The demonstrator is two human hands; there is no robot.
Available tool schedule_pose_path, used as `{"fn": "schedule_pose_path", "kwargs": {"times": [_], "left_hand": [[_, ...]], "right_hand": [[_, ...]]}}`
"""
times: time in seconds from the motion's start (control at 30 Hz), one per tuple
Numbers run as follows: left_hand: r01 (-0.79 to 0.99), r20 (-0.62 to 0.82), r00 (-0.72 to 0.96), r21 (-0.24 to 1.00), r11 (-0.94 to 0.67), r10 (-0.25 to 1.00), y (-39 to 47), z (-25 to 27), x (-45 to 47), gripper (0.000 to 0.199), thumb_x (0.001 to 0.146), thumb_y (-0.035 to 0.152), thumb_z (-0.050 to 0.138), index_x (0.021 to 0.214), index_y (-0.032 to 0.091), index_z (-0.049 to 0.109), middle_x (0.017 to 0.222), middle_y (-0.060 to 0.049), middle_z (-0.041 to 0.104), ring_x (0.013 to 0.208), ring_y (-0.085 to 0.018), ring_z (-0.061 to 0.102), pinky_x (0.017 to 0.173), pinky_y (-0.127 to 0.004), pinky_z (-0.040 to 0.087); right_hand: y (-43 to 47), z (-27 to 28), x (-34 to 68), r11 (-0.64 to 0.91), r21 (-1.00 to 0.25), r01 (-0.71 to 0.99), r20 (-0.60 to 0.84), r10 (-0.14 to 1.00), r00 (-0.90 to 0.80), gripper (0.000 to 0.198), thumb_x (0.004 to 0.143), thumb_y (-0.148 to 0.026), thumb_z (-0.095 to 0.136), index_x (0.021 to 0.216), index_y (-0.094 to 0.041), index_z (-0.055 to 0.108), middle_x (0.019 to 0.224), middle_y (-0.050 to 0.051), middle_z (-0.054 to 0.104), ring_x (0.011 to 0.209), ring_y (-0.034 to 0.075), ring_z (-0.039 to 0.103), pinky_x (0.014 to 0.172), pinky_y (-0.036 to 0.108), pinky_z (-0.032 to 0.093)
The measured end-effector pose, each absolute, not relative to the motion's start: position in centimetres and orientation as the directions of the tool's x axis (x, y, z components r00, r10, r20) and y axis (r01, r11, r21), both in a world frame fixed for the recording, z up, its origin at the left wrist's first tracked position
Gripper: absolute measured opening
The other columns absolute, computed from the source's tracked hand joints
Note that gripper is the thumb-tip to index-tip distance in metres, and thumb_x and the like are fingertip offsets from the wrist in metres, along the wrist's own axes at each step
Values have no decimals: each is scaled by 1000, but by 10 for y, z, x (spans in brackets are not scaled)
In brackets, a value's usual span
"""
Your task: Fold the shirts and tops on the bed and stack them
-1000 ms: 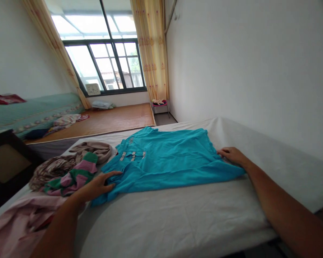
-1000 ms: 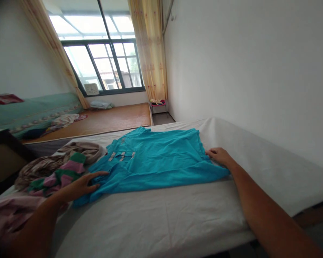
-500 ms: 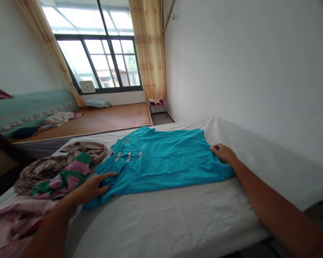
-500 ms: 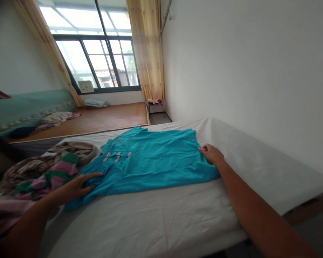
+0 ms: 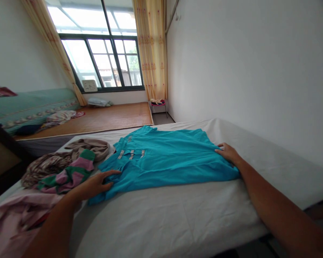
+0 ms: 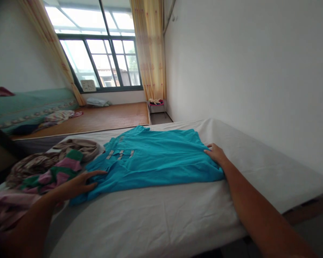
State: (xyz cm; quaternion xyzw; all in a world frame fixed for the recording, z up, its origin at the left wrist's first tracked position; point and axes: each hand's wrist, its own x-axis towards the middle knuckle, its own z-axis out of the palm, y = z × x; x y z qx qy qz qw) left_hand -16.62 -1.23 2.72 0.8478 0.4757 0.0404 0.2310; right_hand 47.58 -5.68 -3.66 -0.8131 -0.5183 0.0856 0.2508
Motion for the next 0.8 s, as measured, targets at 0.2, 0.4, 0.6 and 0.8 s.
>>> {"fn": "schedule_pose_path", "kwargs": {"times": [0.2,0.4,0.6,0.8], "left_hand": [[792,-153,552,402,-459,820,-12,26,-167,61,81,49,48,134,19,55,88,-3,66,71,-17,57,66,-24,47],[789,-160,561,400,-466,812,-13,29,-167,60,80,46,50,134,21,55,113,-6,67,89,-21,64,80,-28,50],[790,-134,533,433,-434,835,-8,20,-171,58,79,50,53,131,23,59,124,-7,66,104,-26,64,91,-31,50],[797,-105,494,451,-402,863,-6,15,-175,54,81,50,56,129,27,61,127,-5,65,108,-26,64,95,-30,49]], "right_hand": [[-63,-38,479,-307,-417,856,96,921,377,31,75,-25,61,105,-19,66,97,7,73,90,21,68,77,27,49],[-55,-20,492,-270,-408,872,23,952,305,14,69,-26,68,82,-20,71,85,5,73,84,22,67,74,27,49],[3,0,500,-336,-450,827,-41,933,357,39,78,-43,65,103,-15,69,98,12,73,83,23,68,67,28,51],[75,-1,504,-431,-486,761,-78,888,453,71,83,-54,58,137,-9,44,115,20,66,84,23,69,61,28,54]]}}
